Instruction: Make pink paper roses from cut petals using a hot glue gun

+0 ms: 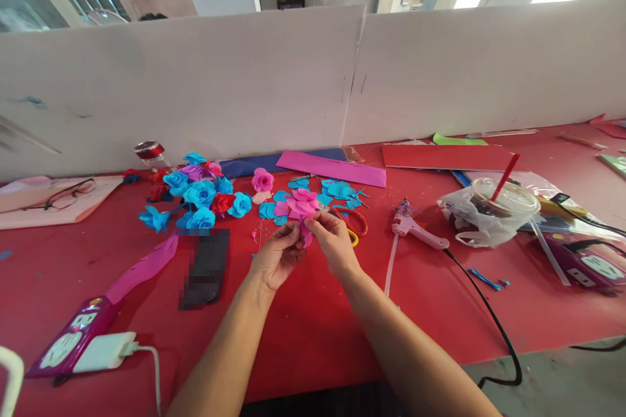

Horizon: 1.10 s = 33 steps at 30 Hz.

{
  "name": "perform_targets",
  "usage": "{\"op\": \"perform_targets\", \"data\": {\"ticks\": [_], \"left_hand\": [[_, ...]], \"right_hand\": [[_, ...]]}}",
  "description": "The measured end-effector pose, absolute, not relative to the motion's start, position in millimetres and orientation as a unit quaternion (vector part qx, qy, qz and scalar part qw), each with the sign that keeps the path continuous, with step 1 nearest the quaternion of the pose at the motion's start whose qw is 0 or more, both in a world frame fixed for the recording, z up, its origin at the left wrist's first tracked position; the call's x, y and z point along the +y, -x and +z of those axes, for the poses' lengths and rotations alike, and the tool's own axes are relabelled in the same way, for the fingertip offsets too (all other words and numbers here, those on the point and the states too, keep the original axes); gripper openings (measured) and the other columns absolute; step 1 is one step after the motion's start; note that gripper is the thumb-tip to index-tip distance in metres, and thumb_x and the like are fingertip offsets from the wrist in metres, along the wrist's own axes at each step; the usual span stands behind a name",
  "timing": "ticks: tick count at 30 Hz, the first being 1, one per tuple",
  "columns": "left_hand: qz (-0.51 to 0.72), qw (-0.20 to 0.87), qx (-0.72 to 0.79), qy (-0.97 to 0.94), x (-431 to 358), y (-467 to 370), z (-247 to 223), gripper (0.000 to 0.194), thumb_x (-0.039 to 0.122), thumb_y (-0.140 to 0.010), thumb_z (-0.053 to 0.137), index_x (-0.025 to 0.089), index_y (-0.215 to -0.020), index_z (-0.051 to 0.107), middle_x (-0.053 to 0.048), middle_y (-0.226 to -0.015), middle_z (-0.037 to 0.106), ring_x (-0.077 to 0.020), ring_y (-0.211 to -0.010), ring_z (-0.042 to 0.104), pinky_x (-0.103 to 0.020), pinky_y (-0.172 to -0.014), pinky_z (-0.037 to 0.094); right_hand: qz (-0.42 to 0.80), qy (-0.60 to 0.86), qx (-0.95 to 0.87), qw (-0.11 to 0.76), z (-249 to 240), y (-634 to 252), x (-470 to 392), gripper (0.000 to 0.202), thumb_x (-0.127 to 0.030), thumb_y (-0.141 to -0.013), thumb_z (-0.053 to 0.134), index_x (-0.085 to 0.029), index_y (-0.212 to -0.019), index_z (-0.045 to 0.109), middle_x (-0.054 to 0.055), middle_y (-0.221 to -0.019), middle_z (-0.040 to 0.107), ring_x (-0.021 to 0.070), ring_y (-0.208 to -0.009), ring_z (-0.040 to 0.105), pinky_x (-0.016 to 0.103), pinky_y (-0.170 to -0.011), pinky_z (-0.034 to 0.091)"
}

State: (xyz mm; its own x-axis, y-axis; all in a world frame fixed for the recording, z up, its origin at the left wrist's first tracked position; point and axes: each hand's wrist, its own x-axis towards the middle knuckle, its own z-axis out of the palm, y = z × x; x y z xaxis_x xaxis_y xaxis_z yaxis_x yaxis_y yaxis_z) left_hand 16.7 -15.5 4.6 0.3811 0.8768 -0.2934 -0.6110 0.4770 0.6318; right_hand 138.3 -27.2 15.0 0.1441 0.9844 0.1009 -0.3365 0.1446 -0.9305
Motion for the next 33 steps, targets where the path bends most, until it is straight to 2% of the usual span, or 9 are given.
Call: {"op": "perform_targets", "data": {"ticks": [4,7,16,20,23,25,29,33], "left_hand": [[0.479,0.78,0.312,-0.254,-16.9,-17.7,5.9,0.019,0.013,-0.06,0.081,0.012,-0.072,0.066,0.001,-0.062,0.057,-0.0051,-0.054,0.05,-0.016,-0.048,0.038],[0.484,0.777,0.319,-0.246,-16.7,-17.6,4.6,0.018,0.012,-0.06,0.08,0.013,-0.071,0.066,0.001,-0.062,0.058,-0.0061,-0.055,0.052,-0.016,-0.049,0.038],[0.41,0.841,0.279,-0.216,-14.1,-9.9,7.0,0.015,0.01,-0.06,0.075,0.01,-0.067,0.063,0.001,-0.057,0.054,-0.0036,-0.043,0.042,-0.017,-0.042,0.033],[0.396,0.852,0.262,-0.222,-18.4,-10.9,11.9,0.017,0.013,-0.061,0.077,0.011,-0.072,0.065,0.001,-0.061,0.056,-0.0047,-0.046,0.046,-0.017,-0.042,0.033],[0.448,0.806,0.3,-0.246,-22.5,-16.4,13.1,0.02,0.022,-0.064,0.079,0.014,-0.079,0.068,-0.001,-0.069,0.061,-0.009,-0.057,0.057,-0.018,-0.048,0.039],[0.488,0.757,0.326,-0.287,-24.7,-20.8,13.0,0.021,0.025,-0.065,0.079,0.015,-0.079,0.069,-0.001,-0.071,0.063,-0.0097,-0.062,0.059,-0.019,-0.054,0.042],[0.536,0.675,0.361,-0.356,-27.2,-27.1,13.5,0.018,0.026,-0.064,0.08,0.014,-0.074,0.071,-0.001,-0.065,0.062,-0.0081,-0.06,0.055,-0.019,-0.056,0.041],[0.554,0.654,0.356,-0.372,-27.8,-27.6,14.1,0.016,0.028,-0.066,0.078,0.014,-0.071,0.07,0.0,-0.061,0.059,-0.0071,-0.056,0.049,-0.019,-0.053,0.038]], "right_hand": [[0.52,0.407,-0.388,0.643,14.1,-139.6,-27.0,0.016,-0.033,-0.07,0.068,-0.018,-0.067,0.064,-0.004,-0.061,0.055,0.009,-0.056,0.043,0.022,-0.054,0.034],[0.532,0.394,-0.4,0.634,13.2,-140.3,-27.0,0.015,-0.033,-0.071,0.068,-0.018,-0.069,0.066,-0.003,-0.064,0.058,0.0098,-0.059,0.046,0.023,-0.057,0.036],[0.564,0.333,-0.444,0.612,20.0,-141.3,-30.6,0.014,-0.033,-0.074,0.069,-0.02,-0.068,0.068,-0.002,-0.06,0.061,0.0119,-0.058,0.054,0.026,-0.061,0.044],[0.545,0.335,-0.447,0.625,22.5,-140.7,-32.5,0.015,-0.033,-0.073,0.07,-0.02,-0.066,0.067,-0.002,-0.057,0.059,0.0115,-0.054,0.051,0.026,-0.056,0.043],[0.528,0.359,-0.422,0.643,20.6,-140.2,-31.6,0.014,-0.033,-0.07,0.073,-0.02,-0.068,0.068,-0.002,-0.059,0.058,0.0104,-0.053,0.048,0.024,-0.052,0.04],[0.522,0.37,-0.415,0.647,18.6,-139.9,-30.5,0.016,-0.034,-0.068,0.074,-0.019,-0.068,0.069,-0.002,-0.061,0.058,0.0105,-0.055,0.048,0.024,-0.052,0.04],[0.537,0.359,-0.409,0.645,15.1,-139.1,-28.9,0.018,-0.037,-0.07,0.072,-0.019,-0.069,0.067,-0.002,-0.064,0.059,0.0112,-0.057,0.049,0.025,-0.054,0.042],[0.535,0.343,-0.412,0.653,14.1,-138.4,-28.9,0.013,-0.033,-0.072,0.071,-0.02,-0.074,0.069,-0.002,-0.067,0.062,0.0121,-0.061,0.052,0.025,-0.059,0.043]]}}
